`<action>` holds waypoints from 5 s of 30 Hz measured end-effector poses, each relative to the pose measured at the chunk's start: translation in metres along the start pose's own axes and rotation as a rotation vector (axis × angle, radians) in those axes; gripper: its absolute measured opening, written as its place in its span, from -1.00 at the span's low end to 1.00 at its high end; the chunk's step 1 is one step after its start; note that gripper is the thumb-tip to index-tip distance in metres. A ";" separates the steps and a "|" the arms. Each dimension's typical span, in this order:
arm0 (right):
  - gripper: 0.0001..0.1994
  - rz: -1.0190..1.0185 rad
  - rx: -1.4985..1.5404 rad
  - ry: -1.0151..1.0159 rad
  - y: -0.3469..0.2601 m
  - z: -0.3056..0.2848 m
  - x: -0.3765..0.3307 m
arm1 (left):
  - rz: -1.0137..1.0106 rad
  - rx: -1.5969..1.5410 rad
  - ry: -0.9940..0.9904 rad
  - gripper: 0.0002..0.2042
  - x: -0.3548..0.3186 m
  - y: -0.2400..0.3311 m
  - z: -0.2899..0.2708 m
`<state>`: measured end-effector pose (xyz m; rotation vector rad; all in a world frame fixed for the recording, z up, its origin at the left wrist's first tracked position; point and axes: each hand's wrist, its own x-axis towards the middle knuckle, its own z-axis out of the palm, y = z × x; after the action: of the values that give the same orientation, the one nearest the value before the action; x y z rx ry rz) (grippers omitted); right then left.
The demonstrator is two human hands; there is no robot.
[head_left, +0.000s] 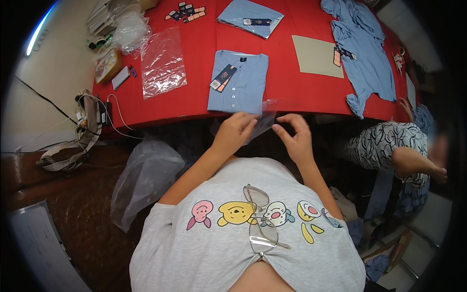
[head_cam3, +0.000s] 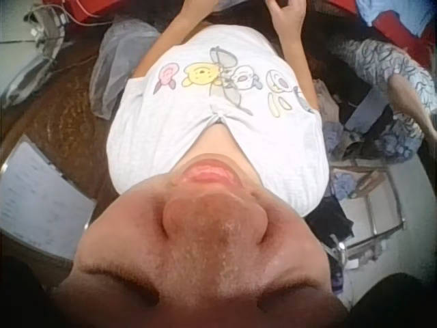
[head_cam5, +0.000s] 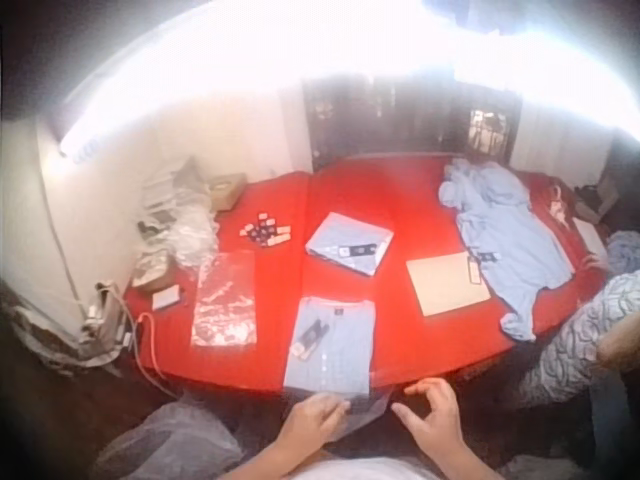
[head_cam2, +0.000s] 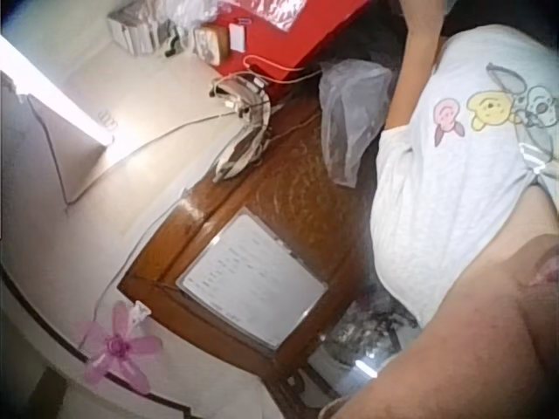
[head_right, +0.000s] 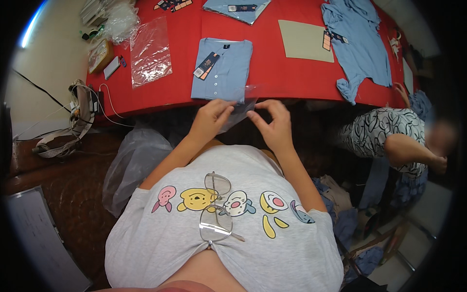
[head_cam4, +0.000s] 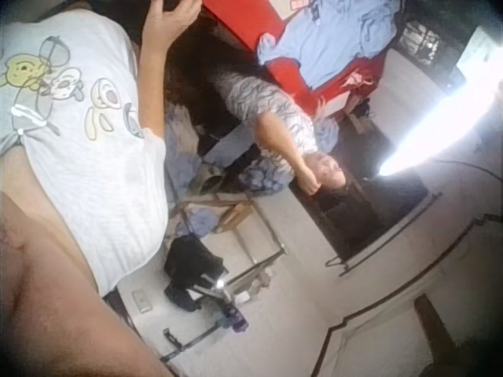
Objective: The person organizes clear plastic bags and then places a folded blue shirt into one of the bags.
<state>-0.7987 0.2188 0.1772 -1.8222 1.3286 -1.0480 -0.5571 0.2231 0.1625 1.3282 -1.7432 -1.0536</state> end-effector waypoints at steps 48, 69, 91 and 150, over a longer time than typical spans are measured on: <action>-0.89 0.261 0.161 -0.582 0.060 0.033 -0.054 | -0.083 0.708 -0.016 -0.53 0.241 -0.162 -0.079; -0.83 0.465 0.336 -0.597 0.111 0.032 -0.006 | -0.426 -0.072 -0.497 -0.85 -0.035 -0.109 0.026; -0.85 0.100 -0.102 -0.442 0.099 0.043 0.078 | -0.437 -0.051 0.021 -0.78 -0.032 -0.170 -0.017; -0.90 0.163 -0.169 -0.040 0.119 0.057 0.095 | 0.044 0.562 0.153 -0.84 0.054 -0.123 -0.048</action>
<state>-0.7856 0.0970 0.0706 -1.8096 1.5529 -0.8317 -0.4775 0.1432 0.0743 1.6410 -2.0176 -0.4262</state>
